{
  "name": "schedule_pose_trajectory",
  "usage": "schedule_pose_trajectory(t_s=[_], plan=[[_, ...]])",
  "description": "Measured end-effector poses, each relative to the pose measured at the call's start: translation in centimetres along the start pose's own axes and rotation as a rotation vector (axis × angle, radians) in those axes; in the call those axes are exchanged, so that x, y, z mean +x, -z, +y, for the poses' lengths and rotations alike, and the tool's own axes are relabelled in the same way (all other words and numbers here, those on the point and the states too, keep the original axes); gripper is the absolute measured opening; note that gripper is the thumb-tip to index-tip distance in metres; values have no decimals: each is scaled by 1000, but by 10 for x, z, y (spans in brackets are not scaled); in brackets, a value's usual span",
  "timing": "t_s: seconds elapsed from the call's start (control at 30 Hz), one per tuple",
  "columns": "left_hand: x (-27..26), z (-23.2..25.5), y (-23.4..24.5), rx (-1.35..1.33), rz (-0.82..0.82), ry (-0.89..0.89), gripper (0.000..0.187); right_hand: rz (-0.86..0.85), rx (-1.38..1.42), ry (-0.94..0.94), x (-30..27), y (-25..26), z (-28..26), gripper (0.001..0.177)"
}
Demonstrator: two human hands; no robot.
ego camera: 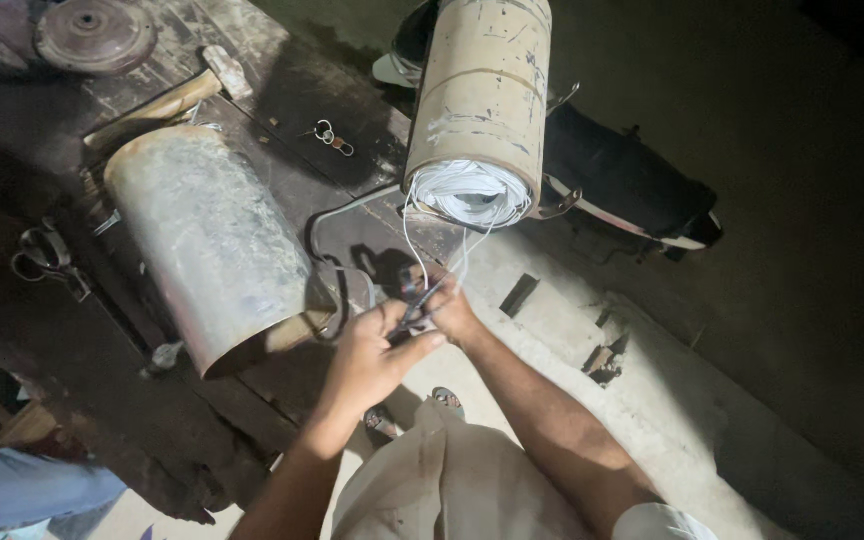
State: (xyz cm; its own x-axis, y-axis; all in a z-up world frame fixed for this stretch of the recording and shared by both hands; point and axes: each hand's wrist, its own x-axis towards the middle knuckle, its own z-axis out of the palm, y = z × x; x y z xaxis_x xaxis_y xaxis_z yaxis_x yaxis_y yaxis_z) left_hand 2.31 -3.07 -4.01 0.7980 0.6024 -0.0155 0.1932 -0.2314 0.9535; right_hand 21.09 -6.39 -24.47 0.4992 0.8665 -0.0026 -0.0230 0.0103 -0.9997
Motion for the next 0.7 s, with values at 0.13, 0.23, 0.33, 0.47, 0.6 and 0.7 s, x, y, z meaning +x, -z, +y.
schedule_pose_trajectory(t_s=[0.13,0.23,0.33,0.47,0.6,0.7], plan=[[-4,2,10,-336,-109,50,22,235,-484,-39,-6,-2,-26,18],[-2,1,0,-492,-197,265,19,200,-652,110,5,-16,-50,25],[-6,-5,-10,-631,-231,246,19,183,-566,228,2,-25,-67,32],[-8,-12,-14,-947,-236,274,15,32,-60,-25,-48,-21,-78,29],[-6,-11,-11,-1083,-324,351,11,-129,-3,56,-126,-18,-82,33],[-8,-9,-21,-1073,-326,341,19,-71,9,-64,-147,-29,-75,36]])
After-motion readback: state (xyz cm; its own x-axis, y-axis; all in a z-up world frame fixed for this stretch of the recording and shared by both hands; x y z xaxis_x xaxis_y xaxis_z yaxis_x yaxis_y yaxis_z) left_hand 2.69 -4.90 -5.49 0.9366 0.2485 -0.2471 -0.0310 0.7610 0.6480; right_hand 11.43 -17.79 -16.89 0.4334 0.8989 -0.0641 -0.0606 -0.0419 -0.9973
